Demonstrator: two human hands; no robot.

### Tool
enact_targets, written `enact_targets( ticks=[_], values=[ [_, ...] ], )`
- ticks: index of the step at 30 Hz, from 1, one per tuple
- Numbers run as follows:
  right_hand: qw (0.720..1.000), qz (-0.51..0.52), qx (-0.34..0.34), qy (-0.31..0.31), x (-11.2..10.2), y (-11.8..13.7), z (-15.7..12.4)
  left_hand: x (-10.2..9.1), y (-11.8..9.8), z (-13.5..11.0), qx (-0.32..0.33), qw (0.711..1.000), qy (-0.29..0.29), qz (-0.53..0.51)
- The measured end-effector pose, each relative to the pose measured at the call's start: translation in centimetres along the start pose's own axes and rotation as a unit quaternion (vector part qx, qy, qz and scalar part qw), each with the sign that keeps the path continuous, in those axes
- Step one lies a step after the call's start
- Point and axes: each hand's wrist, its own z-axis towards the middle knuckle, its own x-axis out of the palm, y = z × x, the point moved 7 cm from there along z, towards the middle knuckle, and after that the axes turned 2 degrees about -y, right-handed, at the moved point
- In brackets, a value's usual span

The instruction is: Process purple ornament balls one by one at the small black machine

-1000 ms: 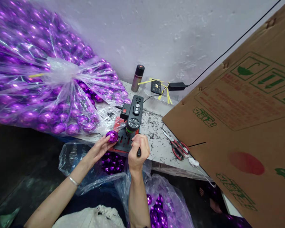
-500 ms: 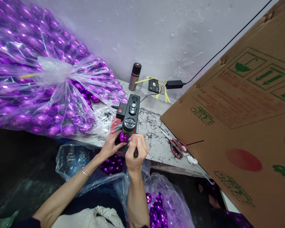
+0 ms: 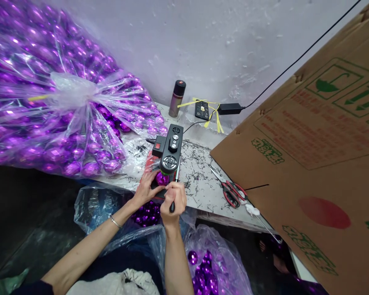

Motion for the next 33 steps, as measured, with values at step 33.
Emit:
enact_targets(
  ticks=[33],
  values=[
    [0.998,0.012,-0.063,-0.020,0.6,-1.5,-1.5,0.2,0.0,0.6,0.023,0.999,-0.021,-0.006]
  ],
)
